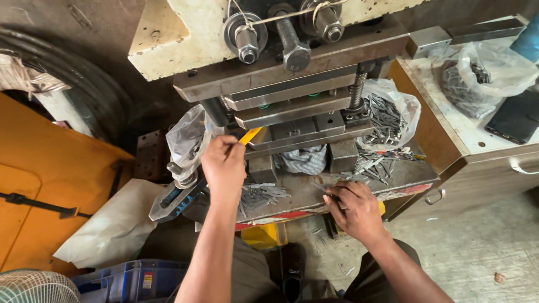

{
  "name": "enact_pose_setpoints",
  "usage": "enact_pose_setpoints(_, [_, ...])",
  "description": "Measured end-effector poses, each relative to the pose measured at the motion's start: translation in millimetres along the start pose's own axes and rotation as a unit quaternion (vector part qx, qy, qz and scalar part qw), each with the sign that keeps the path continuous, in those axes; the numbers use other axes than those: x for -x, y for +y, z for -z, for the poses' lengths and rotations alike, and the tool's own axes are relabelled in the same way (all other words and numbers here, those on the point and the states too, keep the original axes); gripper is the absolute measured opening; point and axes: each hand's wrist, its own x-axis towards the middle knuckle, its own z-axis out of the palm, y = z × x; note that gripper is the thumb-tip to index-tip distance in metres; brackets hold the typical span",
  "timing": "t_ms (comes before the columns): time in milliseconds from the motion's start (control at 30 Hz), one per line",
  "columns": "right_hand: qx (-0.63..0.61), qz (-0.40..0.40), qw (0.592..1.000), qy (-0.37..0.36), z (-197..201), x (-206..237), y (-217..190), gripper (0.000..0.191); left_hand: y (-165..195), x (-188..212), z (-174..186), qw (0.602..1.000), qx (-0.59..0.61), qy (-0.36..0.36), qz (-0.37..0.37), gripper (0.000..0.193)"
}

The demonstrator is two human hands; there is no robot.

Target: The person operates a hydraulic press machine in a workshop, repeatedly placing small metal pieces into the press die and using a yellow tool to assist with positioning and removal. The person collects the processed metal pieces into a plastic bag.

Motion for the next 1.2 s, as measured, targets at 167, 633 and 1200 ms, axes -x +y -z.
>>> enact_pose_setpoints(167, [0.0, -0.001, 1.0, 0.002, 0, 0, 0, 0.018, 2, -4, -9, 0.998, 0.025, -0.018, 0.048, 0.002])
enact_pose_setpoints(633, [-0.006, 0.002, 1.0, -0.016, 1, -1, -1, 0.019, -6, 48, 6, 0.943, 0.294, 0.046, 0.147, 0.005])
enact_pose_setpoints(1200, [-0.002, 0.012, 1.0, -0.001, 3, 0, -1, 0.019, -1, 3, -13, 0.991, 0.094, -0.036, 0.093, 0.005])
